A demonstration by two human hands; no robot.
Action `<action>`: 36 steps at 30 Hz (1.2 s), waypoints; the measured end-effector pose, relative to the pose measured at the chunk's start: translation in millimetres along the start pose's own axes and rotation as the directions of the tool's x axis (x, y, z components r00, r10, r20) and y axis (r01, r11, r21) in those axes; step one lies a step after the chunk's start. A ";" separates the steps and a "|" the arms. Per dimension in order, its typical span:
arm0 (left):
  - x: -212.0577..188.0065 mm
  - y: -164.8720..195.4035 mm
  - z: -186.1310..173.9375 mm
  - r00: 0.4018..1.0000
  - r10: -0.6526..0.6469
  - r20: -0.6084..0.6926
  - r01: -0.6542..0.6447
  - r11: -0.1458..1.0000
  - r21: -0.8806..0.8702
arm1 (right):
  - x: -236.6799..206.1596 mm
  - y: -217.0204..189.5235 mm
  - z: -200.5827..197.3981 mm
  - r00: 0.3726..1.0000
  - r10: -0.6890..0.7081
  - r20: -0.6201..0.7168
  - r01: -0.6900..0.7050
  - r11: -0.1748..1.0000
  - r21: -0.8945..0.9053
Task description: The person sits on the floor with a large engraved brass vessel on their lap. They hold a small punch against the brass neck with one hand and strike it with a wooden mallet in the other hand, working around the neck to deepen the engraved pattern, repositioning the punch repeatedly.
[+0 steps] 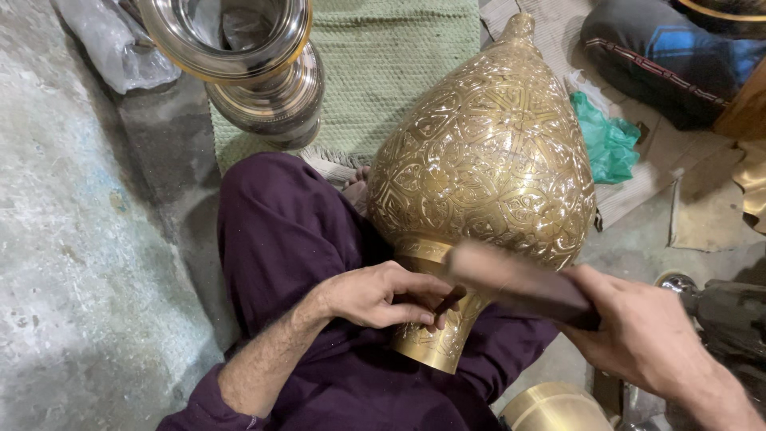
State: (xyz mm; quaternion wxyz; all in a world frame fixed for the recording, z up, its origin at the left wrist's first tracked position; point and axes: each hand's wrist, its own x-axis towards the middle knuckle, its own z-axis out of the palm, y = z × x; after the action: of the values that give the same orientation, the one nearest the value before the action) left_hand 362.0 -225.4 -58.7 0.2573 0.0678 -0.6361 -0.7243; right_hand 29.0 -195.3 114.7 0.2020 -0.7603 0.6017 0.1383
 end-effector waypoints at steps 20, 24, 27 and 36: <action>1.4 3.3 -1.5 0.995 -0.081 -0.050 0.079 0.996 -0.046 | 11.1 -20.3 -8.1 0.963 0.227 0.143 -0.230 0.973 0.002; 0.9 1.5 -0.4 0.996 -0.055 -0.071 0.055 0.998 0.001 | 12.7 -18.9 -5.2 0.997 0.068 0.039 -0.069 0.997 0.028; -2.8 2.7 2.0 0.989 -0.110 -0.096 0.102 0.991 -0.082 | 18.8 -20.8 -10.8 0.971 0.198 0.135 -0.205 0.978 0.044; -17.2 7.4 29.1 0.899 -0.319 -0.301 0.179 0.894 -0.411 | 59.4 -48.3 -42.3 0.951 0.155 0.268 -0.124 0.984 -0.130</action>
State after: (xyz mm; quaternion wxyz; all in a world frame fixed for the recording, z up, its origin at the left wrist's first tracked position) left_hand 366.5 -192.1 -50.4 0.2812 0.2317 -0.4142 -0.8341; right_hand 88.6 -256.9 131.8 0.2314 -0.6991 0.6109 0.2906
